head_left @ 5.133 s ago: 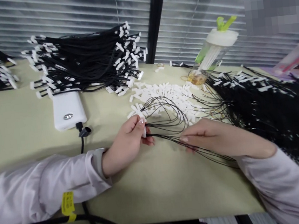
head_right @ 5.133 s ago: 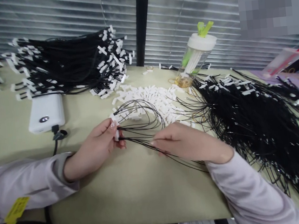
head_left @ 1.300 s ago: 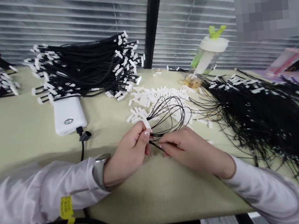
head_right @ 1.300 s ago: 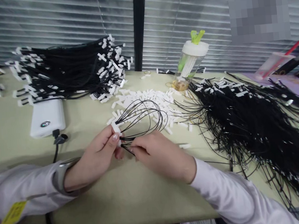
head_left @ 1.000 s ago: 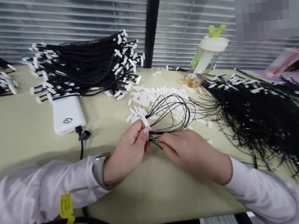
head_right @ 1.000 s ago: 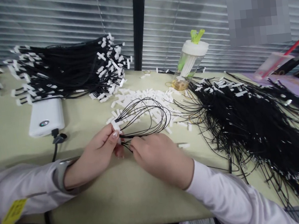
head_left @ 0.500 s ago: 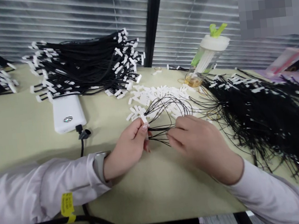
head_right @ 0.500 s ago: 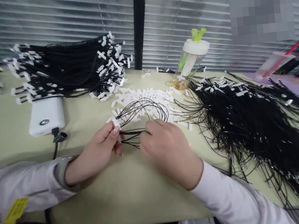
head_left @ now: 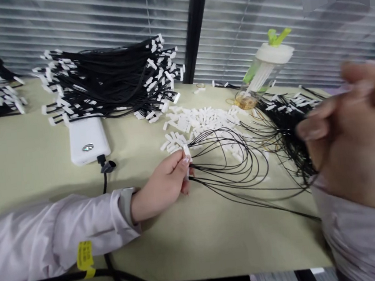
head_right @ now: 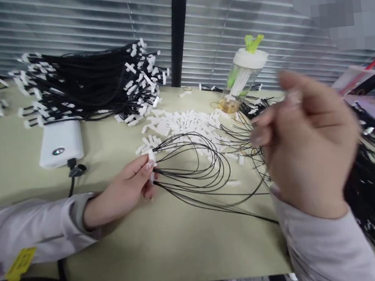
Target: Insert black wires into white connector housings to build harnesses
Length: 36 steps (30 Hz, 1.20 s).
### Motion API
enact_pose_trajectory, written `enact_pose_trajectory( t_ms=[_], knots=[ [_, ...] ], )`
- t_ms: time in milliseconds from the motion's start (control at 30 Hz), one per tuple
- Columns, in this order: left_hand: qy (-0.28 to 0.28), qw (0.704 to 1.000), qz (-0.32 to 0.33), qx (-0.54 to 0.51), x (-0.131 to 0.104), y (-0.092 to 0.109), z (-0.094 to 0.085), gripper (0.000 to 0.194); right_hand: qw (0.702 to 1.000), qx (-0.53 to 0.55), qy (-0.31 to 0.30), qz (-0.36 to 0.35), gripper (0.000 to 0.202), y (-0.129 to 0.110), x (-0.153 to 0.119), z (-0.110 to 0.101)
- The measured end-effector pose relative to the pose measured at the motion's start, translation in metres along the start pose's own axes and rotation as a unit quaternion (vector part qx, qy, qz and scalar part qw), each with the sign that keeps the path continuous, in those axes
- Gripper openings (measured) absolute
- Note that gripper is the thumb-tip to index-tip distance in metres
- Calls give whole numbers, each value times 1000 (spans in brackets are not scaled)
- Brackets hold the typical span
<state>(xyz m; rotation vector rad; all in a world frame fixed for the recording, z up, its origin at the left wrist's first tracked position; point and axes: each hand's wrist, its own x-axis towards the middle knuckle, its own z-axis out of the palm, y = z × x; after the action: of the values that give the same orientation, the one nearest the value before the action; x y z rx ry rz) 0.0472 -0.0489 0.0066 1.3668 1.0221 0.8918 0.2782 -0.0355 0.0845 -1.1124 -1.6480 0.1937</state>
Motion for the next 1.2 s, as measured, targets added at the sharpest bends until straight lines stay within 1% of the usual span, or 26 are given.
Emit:
enact_pose_trajectory(
  t_ms=[33, 67, 100, 133, 167, 200, 267, 400, 500, 700, 933, 1033, 1133, 1200],
  knots=[
    [-6, 1000, 0, -6, 0, 0, 0, 25, 998, 33, -44, 22, 42, -4, -6, 6],
    [-10, 1000, 1, -12, 0, -1, 0, 24, 992, 55, -105, 42, 46, -7, -12, 12],
    [-14, 1000, 1, -18, 0, -1, 0, 24, 984, 51, -162, 47, 42, -10, -17, 18],
    [-18, 1000, 1, -24, 1, -2, 0, 24, 976, 21, -213, 37, 33, -12, -22, 24],
    [-24, 999, -1, -29, 1, -2, -1, 24, 969, -19, -245, 16, 21, -13, -26, 29],
    [-33, 999, -4, -33, 1, -2, -1, 24, 964, -60, -257, -10, 12, -14, -28, 33],
    [-49, 998, -12, -47, 1, -2, -2, 23, 956, -109, -266, -50, 10, -13, -31, 39],
    [-70, 995, -23, -69, 2, -2, -4, 23, 947, -104, -291, -89, 13, -12, -33, 43],
    [-79, 994, -28, -70, 2, -1, -5, 23, 939, -104, -311, -99, 15, -14, -34, 43],
    [-84, 994, -32, -65, 2, 1, -4, 24, 925, -148, -332, -106, 18, -13, -34, 45],
    [-94, 994, -21, -51, 1, 0, -4, 24, 916, -176, -341, -116, 18, -11, -35, 48],
    [-93, 994, -26, -45, 1, 2, -4, 23, 912, -180, -348, -120, 18, -12, -35, 48],
    [-92, 994, -35, -44, 0, 4, -3, 23, 913, -205, -327, -131, 19, -13, -36, 47],
    [-92, 994, -38, -43, 0, 5, -2, 24, 908, -230, -313, -155, 20, -12, -37, 45]
  ],
)
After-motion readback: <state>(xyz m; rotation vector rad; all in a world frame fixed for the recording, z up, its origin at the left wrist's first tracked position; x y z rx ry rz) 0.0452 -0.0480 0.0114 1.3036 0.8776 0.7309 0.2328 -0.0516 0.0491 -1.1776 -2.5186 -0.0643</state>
